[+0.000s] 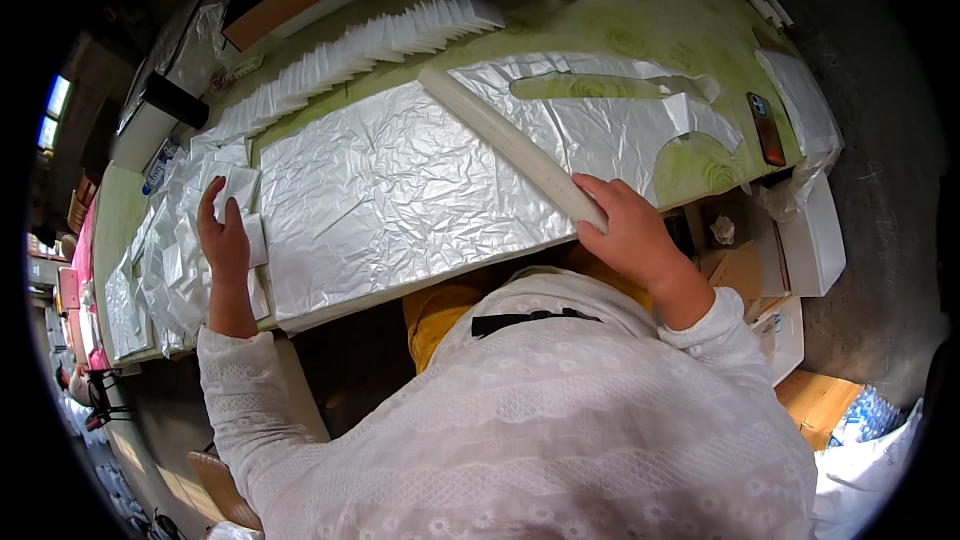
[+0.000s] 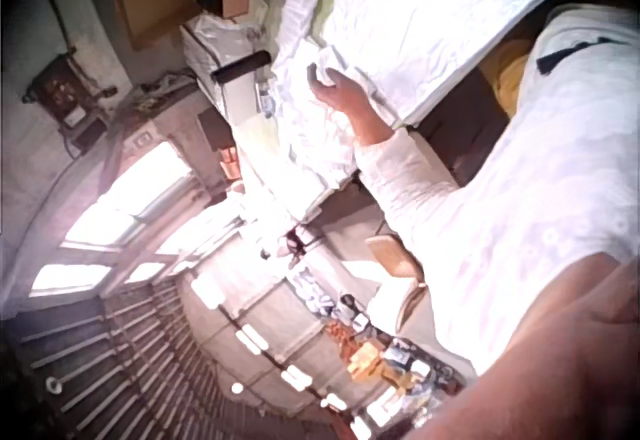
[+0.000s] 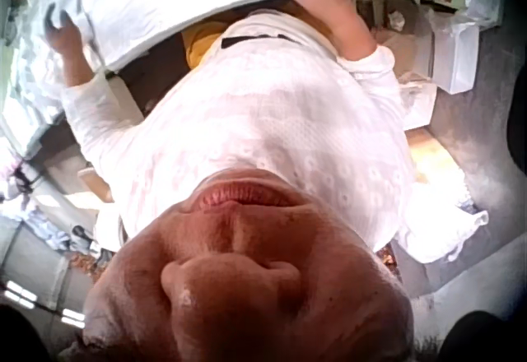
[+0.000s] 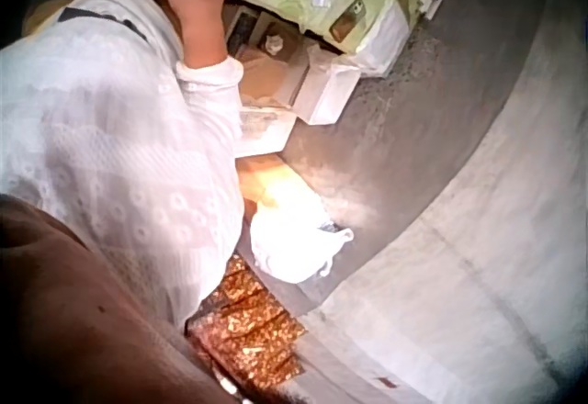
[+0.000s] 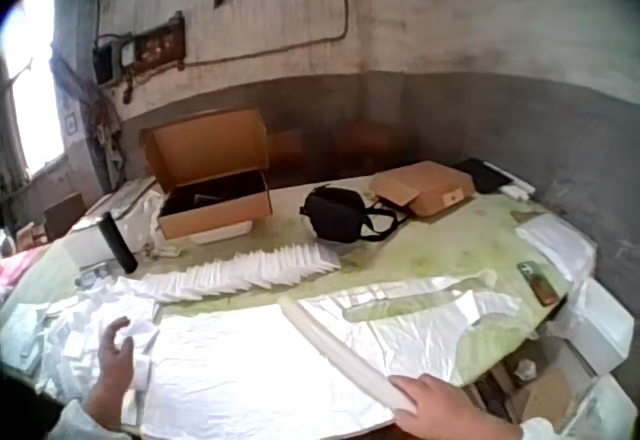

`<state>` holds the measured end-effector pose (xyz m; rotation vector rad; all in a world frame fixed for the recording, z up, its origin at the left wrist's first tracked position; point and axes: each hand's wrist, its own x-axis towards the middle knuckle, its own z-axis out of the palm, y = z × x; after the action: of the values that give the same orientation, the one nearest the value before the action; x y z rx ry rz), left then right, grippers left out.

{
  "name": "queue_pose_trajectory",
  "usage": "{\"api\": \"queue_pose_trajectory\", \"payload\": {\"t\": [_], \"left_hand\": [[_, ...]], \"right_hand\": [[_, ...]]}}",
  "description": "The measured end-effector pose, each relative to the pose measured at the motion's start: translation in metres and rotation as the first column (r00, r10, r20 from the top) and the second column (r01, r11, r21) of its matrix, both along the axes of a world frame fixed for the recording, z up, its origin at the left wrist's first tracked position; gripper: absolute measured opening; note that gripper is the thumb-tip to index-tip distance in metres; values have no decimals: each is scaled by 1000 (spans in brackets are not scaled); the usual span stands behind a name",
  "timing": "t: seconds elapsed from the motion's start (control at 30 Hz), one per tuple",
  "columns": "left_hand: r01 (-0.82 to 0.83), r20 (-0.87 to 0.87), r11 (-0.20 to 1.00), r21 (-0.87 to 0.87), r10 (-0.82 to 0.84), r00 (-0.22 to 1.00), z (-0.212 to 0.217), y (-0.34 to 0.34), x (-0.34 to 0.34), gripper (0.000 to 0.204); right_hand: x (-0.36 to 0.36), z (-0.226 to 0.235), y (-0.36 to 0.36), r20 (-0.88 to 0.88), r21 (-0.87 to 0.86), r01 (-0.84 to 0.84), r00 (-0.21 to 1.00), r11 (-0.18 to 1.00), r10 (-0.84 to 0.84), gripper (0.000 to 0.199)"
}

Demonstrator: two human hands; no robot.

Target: The person repeatedly wraps small items in white plastic bags using a cylindrical rolling tool to smooth and seal the edges. The wrapped items are placed in a growing pile on the table. The person handles the items one at a time throughout the clip.

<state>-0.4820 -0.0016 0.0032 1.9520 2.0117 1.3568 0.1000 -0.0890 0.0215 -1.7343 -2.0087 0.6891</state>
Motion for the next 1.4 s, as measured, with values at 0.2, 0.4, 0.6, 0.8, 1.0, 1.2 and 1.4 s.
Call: {"api": "queue_pose_trajectory", "payload": {"t": [0.2, 0.4, 0.6, 0.8, 1.0, 1.2, 1.4], "left_hand": [[622, -9, 775, -110, -627, 779, 32, -27, 245, 36], [816, 26, 557, -155, -823, 567, 41, -23, 383, 36], [785, -23, 463, -411, -866, 499, 2, -5, 472, 40], [657, 106, 455, -601, -769, 630, -13, 14, 493, 24], [666, 371, 396, -632, -600, 709, -19, 22, 488, 22], [765, 673, 458, -454, -386, 631, -14, 11, 474, 20], [757, 685, 519, -397, -381, 620, 18, -5, 465, 38]], "right_hand": [[-24, -10, -33, -313, -291, -16, 946, 957, -80, 77], [14, -27, -25, -323, -280, 106, 926, 954, -198, 79], [34, -47, -29, -371, -290, -85, 928, 953, -30, 58], [50, -66, -55, -527, -316, -34, 837, 948, -146, 41], [71, -76, -71, -639, -248, 101, 731, 964, -240, 33], [85, -50, -26, -340, 397, 162, 940, 903, -19, 38], [89, -47, 69, 25, 661, 107, 986, 743, -164, 67]]}}
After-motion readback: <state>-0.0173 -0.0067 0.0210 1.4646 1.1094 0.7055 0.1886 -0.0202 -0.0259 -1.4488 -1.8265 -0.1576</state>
